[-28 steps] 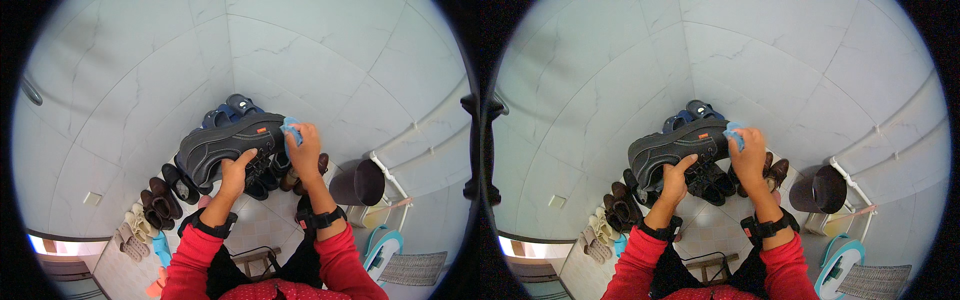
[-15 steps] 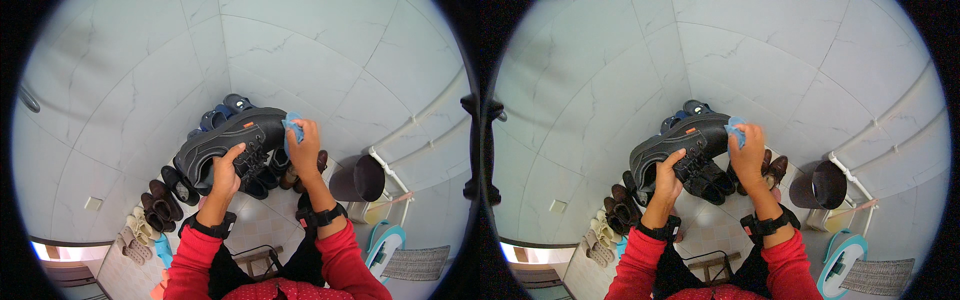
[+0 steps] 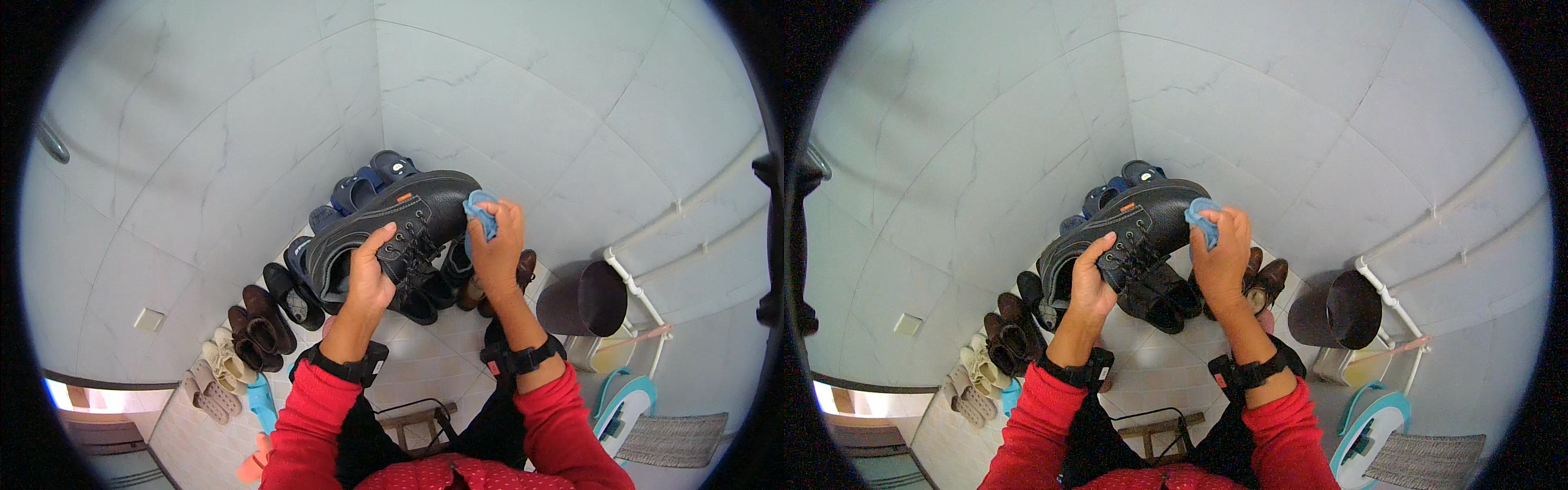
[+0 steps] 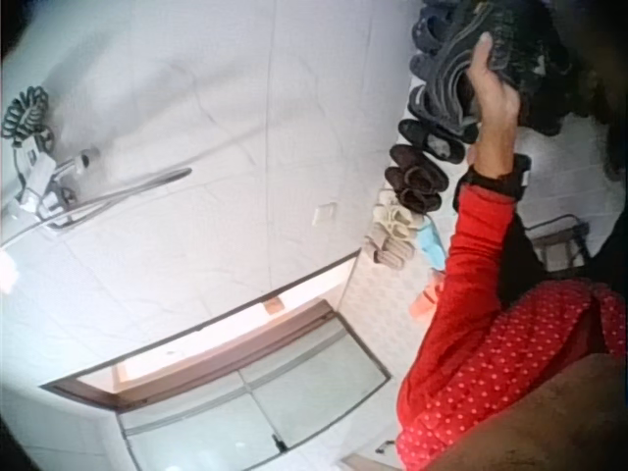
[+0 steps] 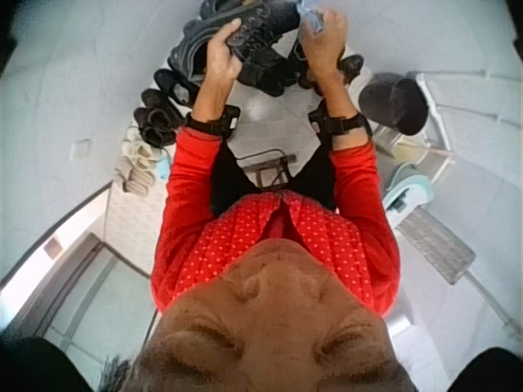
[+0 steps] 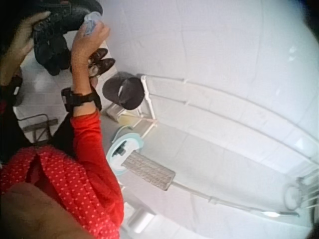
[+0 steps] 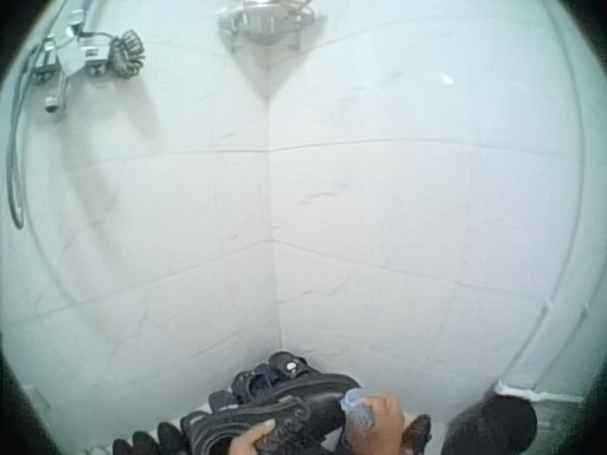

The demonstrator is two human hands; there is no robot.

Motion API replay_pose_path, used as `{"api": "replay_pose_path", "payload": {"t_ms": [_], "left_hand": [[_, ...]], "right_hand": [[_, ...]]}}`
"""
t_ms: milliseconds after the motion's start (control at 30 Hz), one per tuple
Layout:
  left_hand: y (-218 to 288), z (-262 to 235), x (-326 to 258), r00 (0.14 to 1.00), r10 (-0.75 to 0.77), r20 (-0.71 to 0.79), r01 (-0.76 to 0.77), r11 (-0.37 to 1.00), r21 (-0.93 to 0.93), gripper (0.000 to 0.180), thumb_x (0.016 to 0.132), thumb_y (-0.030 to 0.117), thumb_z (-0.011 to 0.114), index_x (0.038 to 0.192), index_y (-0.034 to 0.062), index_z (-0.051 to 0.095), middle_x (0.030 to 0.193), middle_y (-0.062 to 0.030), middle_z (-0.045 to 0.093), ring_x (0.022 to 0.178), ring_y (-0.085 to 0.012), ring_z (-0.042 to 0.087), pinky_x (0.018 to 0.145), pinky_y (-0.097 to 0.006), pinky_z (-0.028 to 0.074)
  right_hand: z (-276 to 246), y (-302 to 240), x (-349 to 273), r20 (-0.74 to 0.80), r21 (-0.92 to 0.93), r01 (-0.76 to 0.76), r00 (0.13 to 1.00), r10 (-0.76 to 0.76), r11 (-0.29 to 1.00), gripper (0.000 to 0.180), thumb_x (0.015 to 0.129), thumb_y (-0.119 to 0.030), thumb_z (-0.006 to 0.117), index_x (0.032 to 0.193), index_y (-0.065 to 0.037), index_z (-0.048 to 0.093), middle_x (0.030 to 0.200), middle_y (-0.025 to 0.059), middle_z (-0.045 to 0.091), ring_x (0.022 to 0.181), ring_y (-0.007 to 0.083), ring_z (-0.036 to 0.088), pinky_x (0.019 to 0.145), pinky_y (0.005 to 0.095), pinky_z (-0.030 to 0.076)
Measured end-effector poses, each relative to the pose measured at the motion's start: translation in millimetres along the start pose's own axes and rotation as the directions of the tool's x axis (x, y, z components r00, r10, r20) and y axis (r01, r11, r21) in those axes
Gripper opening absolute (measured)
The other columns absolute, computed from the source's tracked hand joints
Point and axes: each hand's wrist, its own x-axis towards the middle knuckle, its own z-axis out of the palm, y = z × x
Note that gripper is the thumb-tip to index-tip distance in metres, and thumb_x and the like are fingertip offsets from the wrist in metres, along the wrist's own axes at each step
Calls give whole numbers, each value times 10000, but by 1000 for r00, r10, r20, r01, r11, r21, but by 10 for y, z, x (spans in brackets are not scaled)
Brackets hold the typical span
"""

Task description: The person wipes a black shoe with a blue cloth, rotating it to clean the upper, sides, and heel. The shoe is held in one hand while the other hand scrubs the surface. The person remains seated on the floor throughout.

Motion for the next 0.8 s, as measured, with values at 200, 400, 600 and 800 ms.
{"api": "replay_pose_path", "payload": {"t_ms": [200,400,600,800], "left_hand": [[32,-11,-20,999,-23,-31,22,1000,-19,308,853,104,633,1121,-43,596,1049,-138,680,920,-266,674,863,-401,536],[100,4,-93,996,-40,80,40,999,4,337,875,156,603,1163,-17,593,1073,-131,676,942,-260,667,870,-394,530],[160,59,-208,971,59,232,-46,997,-58,327,891,115,575,1192,-12,592,1108,-134,665,970,-248,662,889,-382,528],[204,36,-358,946,156,286,-156,988,-23,288,853,66,656,1135,14,642,1116,-95,662,1002,-192,634,928,-323,477]], "right_hand": [[15,-30,-176,339,266,-25,938,-69,964,218,783,-61,685,992,-70,624,990,140,582,942,324,585,826,380,467],[-100,158,-201,484,508,-785,600,637,353,228,924,-241,623,1051,-55,594,1007,90,626,926,229,610,773,331,512],[-449,-11,-568,623,724,-661,505,597,-197,368,945,-339,579,1181,-59,539,1130,127,603,1024,275,602,861,420,538],[-678,-676,-313,422,749,-612,736,529,254,520,899,-187,643,1354,-46,435,1270,146,520,1107,262,565,925,375,499]]}}
